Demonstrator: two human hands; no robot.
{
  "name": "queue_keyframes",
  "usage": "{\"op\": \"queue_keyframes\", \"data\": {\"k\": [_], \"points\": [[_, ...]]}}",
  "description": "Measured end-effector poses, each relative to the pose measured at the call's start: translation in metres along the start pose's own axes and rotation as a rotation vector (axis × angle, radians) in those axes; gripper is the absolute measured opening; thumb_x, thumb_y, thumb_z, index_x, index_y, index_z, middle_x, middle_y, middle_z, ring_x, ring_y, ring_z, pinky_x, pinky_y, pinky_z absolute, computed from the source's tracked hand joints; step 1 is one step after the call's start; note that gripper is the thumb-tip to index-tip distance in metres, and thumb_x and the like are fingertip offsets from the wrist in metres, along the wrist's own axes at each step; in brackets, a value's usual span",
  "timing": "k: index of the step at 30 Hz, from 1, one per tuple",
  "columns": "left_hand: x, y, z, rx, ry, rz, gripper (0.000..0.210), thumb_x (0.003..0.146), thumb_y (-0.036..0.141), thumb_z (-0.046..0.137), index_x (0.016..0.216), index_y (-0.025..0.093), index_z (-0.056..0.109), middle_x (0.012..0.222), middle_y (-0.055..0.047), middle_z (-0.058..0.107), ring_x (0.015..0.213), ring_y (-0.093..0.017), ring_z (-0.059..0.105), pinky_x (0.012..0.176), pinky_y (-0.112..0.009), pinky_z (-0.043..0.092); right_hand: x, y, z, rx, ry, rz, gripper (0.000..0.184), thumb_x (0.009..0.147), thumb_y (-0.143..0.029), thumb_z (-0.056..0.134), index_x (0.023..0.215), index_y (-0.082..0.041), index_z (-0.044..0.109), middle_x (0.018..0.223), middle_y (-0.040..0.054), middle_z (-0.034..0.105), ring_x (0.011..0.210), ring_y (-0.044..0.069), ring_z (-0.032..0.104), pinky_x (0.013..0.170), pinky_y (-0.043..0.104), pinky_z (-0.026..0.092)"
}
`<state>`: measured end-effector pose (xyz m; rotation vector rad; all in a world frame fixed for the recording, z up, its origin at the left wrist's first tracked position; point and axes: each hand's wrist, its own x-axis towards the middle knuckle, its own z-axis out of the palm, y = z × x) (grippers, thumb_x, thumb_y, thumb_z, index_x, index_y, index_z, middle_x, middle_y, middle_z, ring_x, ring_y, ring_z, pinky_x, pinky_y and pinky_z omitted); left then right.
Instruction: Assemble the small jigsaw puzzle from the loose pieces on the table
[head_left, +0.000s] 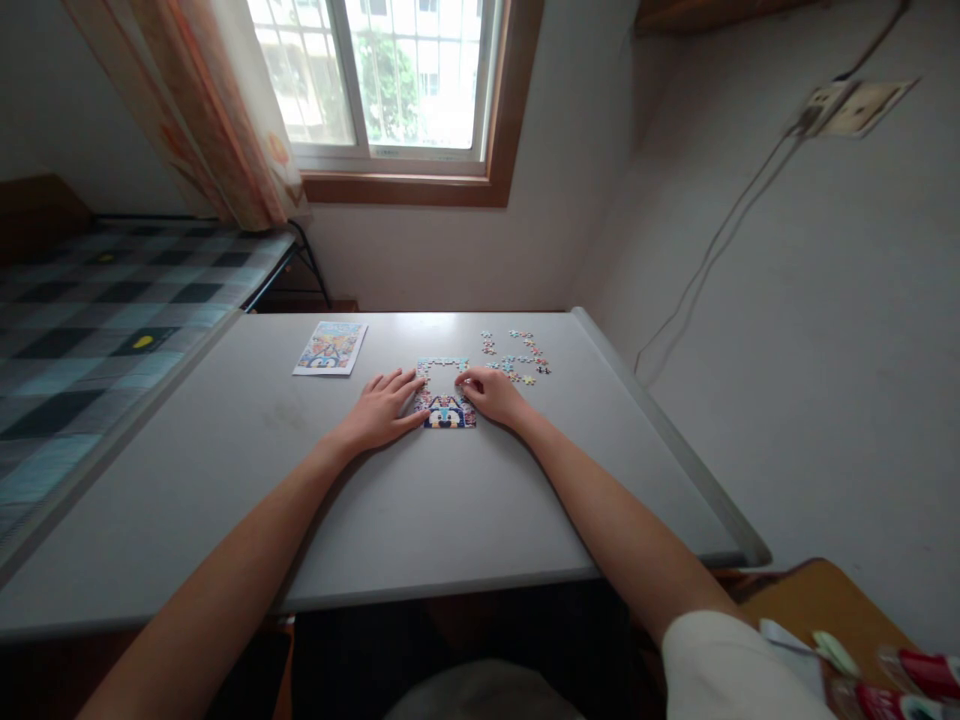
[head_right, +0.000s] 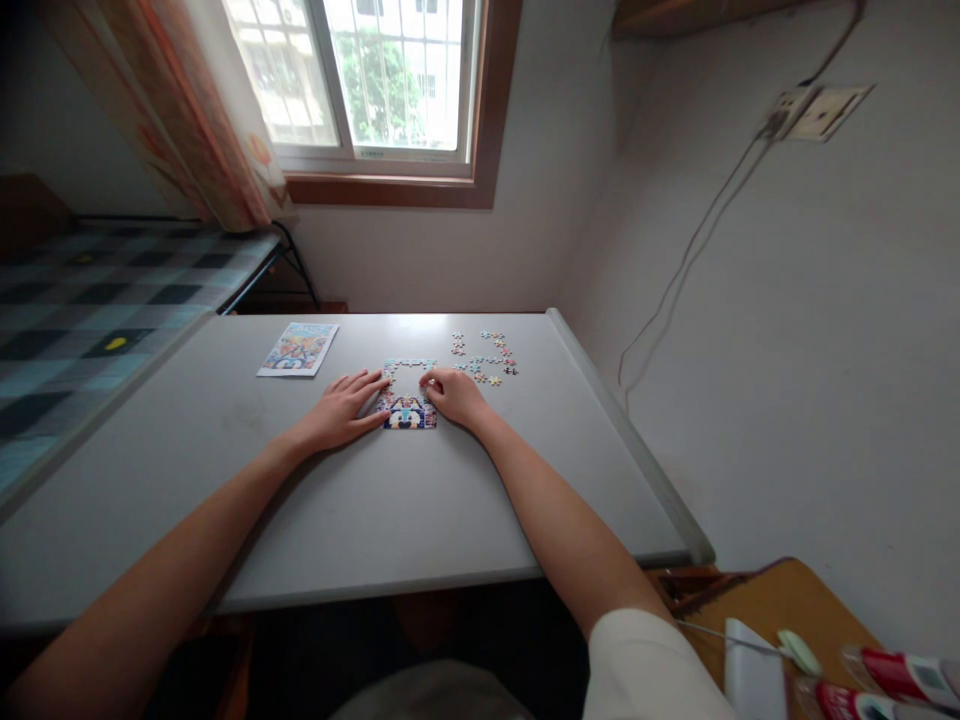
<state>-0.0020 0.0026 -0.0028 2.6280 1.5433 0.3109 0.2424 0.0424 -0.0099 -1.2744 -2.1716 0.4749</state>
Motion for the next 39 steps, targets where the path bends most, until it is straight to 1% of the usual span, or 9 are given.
{"op": "queue_keyframes", "data": {"k": [4,9,21,39], "points": [[0.0001,-0.0001,-0.0003,-0.007,-0.002,0.005,0.061,0.095,0.057,0.04,0.145,0.024,0.042,0.155,-0.005,0.033,0.144,-0.028,0.025,0.116,-0.046,0.019,-0.0002,-0.0003,-0.0005,0.002,0.003,0.001,0.024,0.081,-0.014,0.053,0.091,-0.019,0.073,0.078,0.0024,0.069,0.067,0.013,0.056,0.066,0.023,0.039],[-0.0001,0.0002,-0.0006,-0.015,0.002,0.0,0.06,0.094,0.058,0.041,0.145,0.026,0.042,0.155,-0.004,0.034,0.144,-0.027,0.025,0.116,-0.045,0.019,0.0,-0.0011,-0.0005,-0.001,-0.003,0.006,0.024,0.08,-0.013,0.053,0.091,-0.02,0.073,0.08,0.0025,0.07,0.068,0.013,0.056,0.067,0.023,0.04],[0.0,0.0017,-0.0017,0.004,-0.008,0.002,0.06,0.095,0.056,0.041,0.145,0.023,0.042,0.155,-0.006,0.033,0.144,-0.028,0.026,0.116,-0.045,0.019,0.0,-0.0008,-0.0005,-0.005,0.001,0.004,0.023,0.08,-0.013,0.054,0.091,-0.019,0.073,0.082,0.0027,0.07,0.069,0.013,0.056,0.068,0.023,0.04],[0.0,0.0015,-0.0021,-0.013,-0.006,0.002,0.06,0.095,0.057,0.041,0.145,0.024,0.042,0.155,-0.005,0.034,0.144,-0.027,0.025,0.117,-0.045,0.018,0.0,-0.0005,-0.0008,-0.006,-0.002,-0.001,0.024,0.081,-0.014,0.054,0.092,-0.02,0.074,0.083,0.0027,0.07,0.07,0.014,0.057,0.069,0.023,0.041]]}}
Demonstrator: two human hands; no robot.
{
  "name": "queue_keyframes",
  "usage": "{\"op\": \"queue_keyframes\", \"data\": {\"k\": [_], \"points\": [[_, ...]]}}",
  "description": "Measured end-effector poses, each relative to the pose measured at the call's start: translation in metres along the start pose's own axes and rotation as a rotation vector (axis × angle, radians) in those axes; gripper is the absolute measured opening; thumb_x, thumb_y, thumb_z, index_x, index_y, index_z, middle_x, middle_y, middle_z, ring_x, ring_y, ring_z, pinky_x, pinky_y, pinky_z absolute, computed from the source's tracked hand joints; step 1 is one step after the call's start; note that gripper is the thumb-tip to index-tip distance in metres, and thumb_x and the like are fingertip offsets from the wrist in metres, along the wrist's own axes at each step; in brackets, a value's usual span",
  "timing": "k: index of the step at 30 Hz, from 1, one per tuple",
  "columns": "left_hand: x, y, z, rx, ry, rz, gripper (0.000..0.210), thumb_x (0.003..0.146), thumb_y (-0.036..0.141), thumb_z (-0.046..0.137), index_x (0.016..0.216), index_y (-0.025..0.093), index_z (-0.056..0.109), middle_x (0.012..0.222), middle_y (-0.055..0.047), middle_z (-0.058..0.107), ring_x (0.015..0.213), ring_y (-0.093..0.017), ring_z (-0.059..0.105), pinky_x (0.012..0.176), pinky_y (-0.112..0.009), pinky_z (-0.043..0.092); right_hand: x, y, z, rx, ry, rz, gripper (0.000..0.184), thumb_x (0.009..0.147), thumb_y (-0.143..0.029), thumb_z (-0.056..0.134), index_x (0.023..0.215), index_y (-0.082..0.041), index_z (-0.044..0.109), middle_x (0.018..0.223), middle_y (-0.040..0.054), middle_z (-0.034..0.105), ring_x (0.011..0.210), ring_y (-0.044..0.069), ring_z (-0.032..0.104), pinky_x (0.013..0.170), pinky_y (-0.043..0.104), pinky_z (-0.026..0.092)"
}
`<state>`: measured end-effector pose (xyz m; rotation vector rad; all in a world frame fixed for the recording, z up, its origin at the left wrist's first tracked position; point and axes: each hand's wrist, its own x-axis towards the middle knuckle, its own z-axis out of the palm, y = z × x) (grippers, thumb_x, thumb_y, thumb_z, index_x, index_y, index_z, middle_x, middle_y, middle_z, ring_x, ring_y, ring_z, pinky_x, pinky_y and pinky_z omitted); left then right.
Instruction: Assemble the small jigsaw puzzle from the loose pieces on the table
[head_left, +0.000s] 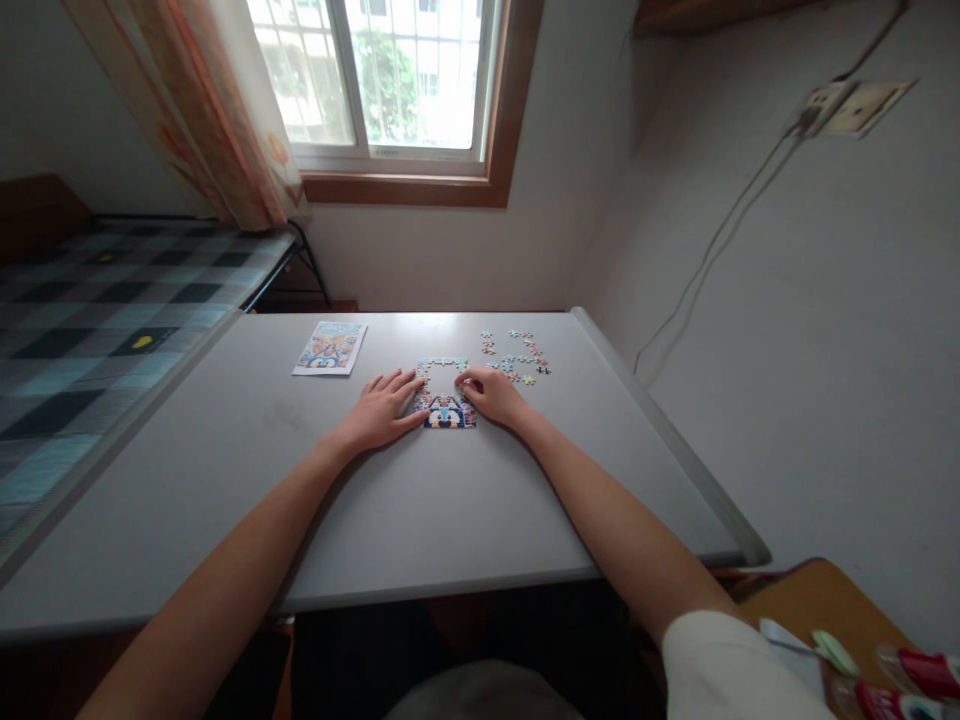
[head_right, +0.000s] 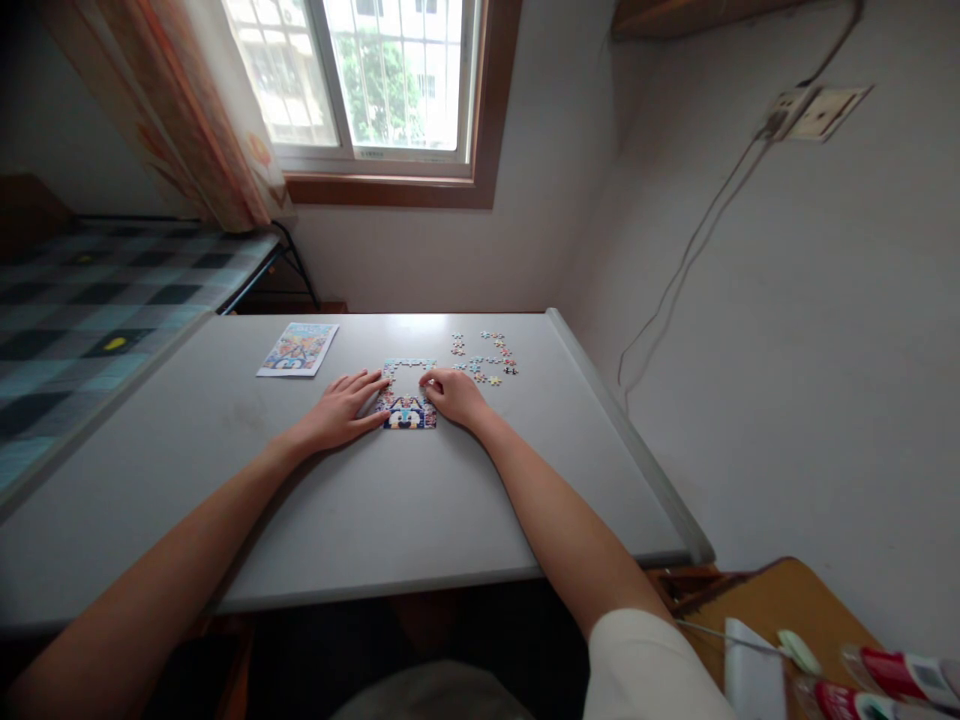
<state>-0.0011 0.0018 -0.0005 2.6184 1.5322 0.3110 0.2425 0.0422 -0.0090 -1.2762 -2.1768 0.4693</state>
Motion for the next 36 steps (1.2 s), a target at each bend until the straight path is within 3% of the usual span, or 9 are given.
{"op": "queue_keyframes", "data": {"k": [36], "points": [[-0.0002,0.0007,-0.0005,0.014,-0.009,-0.004,0.061,0.095,0.056,0.04,0.145,0.022,0.042,0.156,-0.006,0.033,0.144,-0.028,0.025,0.116,-0.046,0.019,0.0001,-0.0008,0.0003,0.003,0.003,0.009,0.022,0.08,-0.014,0.055,0.091,-0.019,0.073,0.079,0.0026,0.069,0.069,0.014,0.057,0.068,0.023,0.04]]}}
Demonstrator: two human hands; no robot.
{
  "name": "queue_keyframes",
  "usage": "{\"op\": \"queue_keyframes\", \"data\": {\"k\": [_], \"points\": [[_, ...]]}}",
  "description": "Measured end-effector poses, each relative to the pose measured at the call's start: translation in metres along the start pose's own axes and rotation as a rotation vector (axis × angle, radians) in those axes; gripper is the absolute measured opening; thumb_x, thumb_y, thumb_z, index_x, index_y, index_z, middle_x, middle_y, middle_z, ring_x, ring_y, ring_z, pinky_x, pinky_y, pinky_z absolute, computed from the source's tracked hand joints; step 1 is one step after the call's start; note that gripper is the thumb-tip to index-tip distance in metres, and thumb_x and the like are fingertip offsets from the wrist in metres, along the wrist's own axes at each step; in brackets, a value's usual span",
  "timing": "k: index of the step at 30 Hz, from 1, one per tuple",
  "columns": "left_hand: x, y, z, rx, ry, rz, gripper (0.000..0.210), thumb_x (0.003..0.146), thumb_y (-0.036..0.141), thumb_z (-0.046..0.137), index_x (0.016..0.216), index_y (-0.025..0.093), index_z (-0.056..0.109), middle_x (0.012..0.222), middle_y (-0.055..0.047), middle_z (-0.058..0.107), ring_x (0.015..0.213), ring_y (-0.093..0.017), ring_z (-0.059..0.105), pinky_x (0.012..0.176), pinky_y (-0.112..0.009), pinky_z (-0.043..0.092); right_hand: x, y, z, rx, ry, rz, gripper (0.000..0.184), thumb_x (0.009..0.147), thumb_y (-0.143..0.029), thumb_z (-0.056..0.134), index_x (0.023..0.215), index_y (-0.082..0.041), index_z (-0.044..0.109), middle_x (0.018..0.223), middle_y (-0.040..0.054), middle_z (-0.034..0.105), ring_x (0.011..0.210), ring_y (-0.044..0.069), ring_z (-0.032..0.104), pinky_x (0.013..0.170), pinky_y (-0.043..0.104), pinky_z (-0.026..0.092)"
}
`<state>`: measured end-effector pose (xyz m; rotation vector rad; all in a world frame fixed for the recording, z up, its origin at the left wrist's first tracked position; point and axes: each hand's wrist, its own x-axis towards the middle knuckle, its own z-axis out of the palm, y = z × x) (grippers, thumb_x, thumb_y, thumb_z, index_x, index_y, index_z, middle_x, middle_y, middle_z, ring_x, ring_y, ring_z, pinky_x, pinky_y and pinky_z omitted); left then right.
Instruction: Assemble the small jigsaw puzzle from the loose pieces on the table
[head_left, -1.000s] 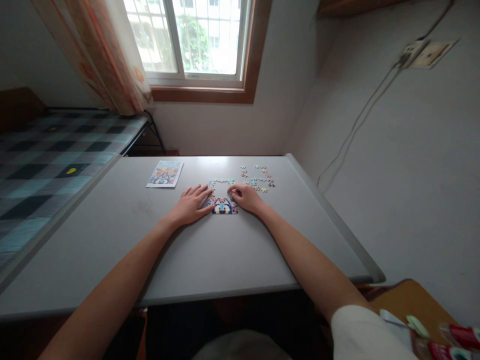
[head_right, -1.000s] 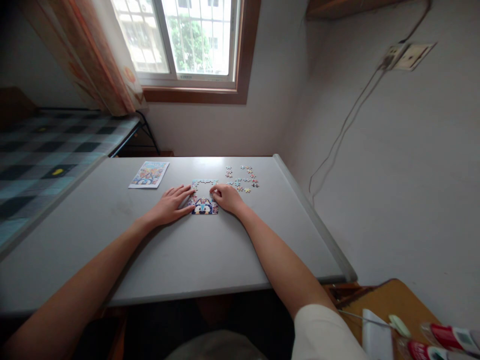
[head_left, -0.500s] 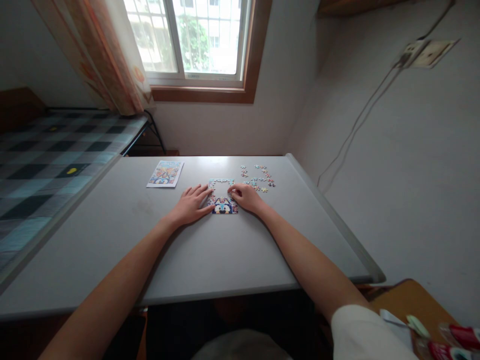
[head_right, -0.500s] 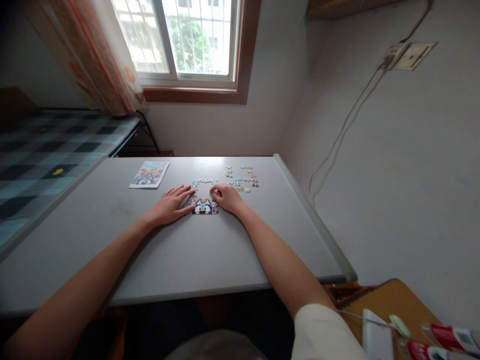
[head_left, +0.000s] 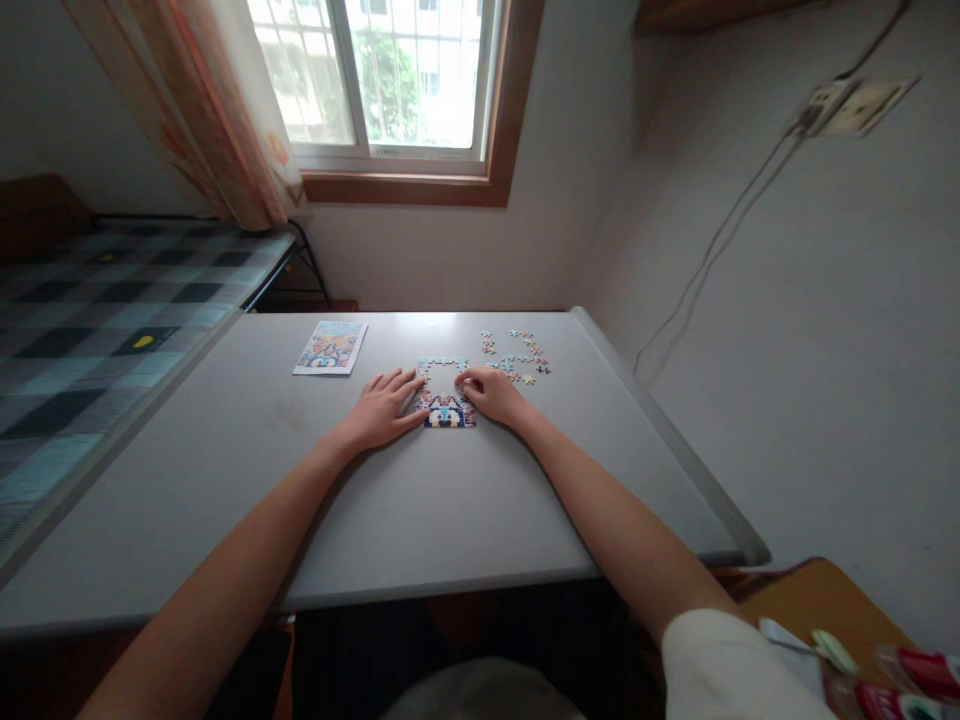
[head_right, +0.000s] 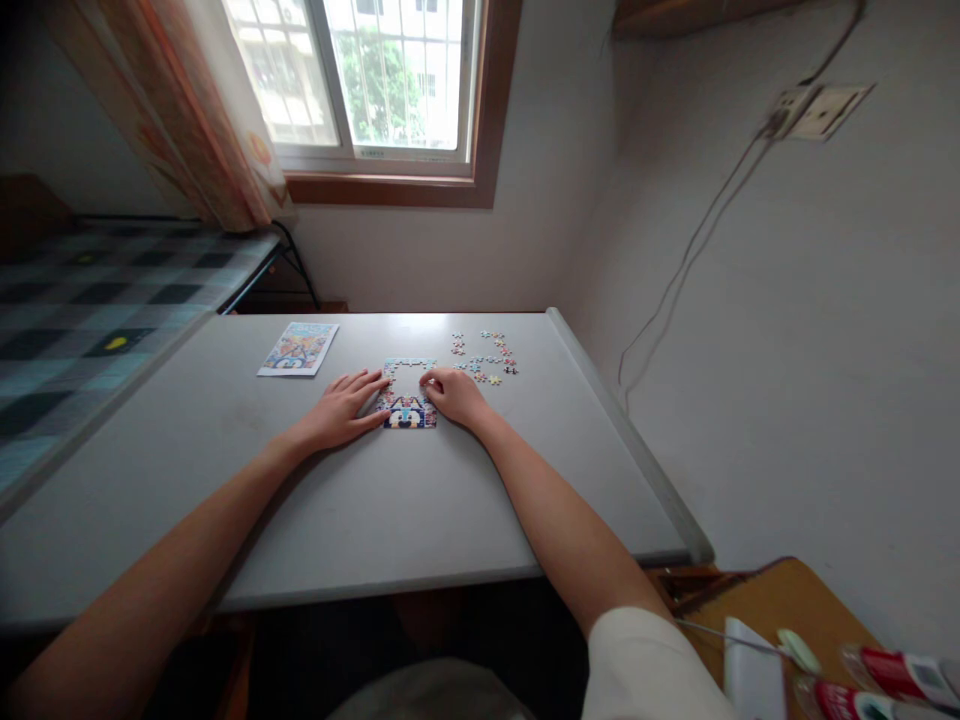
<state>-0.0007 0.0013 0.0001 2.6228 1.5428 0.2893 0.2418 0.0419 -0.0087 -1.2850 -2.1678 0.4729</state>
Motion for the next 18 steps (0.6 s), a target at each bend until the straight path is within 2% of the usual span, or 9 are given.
{"op": "queue_keyframes", "data": {"k": [18], "points": [[0.0004,-0.0017,0.0018,-0.004,0.005,0.002,0.06,0.095,0.057,0.04,0.145,0.024,0.042,0.155,-0.005,0.034,0.144,-0.027,0.026,0.116,-0.045,0.019,-0.0002,0.0,0.0,0.01,0.001,-0.001,0.022,0.081,-0.014,0.054,0.091,-0.019,0.073,0.08,0.0028,0.069,0.069,0.013,0.057,0.068,0.023,0.04]]}}
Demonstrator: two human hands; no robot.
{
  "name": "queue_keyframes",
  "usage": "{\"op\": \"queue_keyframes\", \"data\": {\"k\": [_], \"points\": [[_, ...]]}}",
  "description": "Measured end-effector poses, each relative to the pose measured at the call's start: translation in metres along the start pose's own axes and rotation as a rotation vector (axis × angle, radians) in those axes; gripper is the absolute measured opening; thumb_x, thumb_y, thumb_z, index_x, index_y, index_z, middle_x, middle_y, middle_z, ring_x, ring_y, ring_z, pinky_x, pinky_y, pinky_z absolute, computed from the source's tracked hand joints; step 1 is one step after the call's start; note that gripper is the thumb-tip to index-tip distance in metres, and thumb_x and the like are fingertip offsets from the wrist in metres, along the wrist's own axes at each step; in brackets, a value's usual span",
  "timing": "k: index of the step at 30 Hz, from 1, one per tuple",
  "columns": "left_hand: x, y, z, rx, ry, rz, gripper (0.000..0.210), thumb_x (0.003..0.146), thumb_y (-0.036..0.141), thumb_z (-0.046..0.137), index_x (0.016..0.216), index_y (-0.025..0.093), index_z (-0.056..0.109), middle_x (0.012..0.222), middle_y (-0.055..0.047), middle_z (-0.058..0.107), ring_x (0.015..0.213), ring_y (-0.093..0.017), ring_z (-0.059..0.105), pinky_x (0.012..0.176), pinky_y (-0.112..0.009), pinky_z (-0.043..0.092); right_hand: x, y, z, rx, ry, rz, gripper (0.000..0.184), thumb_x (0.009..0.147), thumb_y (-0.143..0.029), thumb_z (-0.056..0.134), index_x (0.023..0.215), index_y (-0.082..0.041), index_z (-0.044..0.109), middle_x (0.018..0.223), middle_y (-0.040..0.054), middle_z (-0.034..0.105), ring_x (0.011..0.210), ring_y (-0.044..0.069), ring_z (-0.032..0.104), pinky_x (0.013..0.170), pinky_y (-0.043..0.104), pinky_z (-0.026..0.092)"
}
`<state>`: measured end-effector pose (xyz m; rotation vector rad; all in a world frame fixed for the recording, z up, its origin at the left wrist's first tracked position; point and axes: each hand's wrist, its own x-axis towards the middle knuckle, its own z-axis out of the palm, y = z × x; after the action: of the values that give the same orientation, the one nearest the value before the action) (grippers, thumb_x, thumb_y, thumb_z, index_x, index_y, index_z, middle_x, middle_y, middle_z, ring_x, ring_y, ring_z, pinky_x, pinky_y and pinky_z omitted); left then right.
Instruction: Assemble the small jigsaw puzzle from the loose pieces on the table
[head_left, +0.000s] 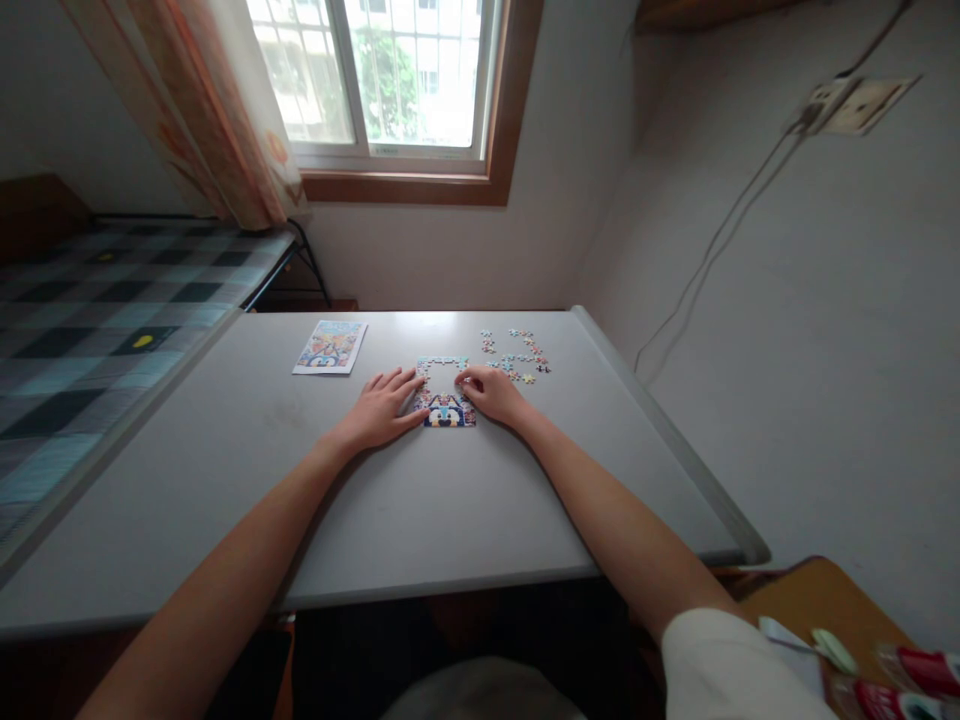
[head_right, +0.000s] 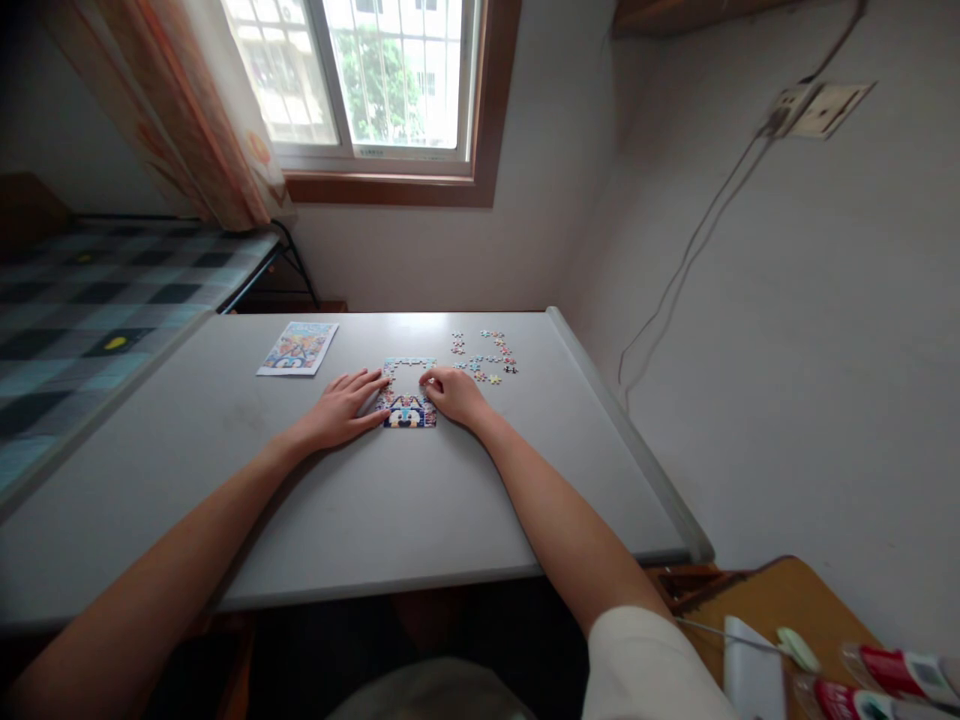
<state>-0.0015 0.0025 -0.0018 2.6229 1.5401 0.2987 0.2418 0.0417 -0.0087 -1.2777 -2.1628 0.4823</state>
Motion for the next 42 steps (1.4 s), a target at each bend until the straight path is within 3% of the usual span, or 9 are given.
{"op": "queue_keyframes", "data": {"k": [42], "points": [[-0.0004,0.0013,-0.0017,-0.004,-0.011,-0.003,0.061,0.095,0.056,0.041,0.146,0.023,0.042,0.156,-0.006,0.033,0.144,-0.027,0.025,0.117,-0.045,0.018,0.0002,0.0005,0.0002,-0.005,-0.003,0.003,0.023,0.081,-0.014,0.054,0.091,-0.019,0.073,0.079,0.0026,0.069,0.066,0.013,0.054,0.066,0.023,0.038]]}}
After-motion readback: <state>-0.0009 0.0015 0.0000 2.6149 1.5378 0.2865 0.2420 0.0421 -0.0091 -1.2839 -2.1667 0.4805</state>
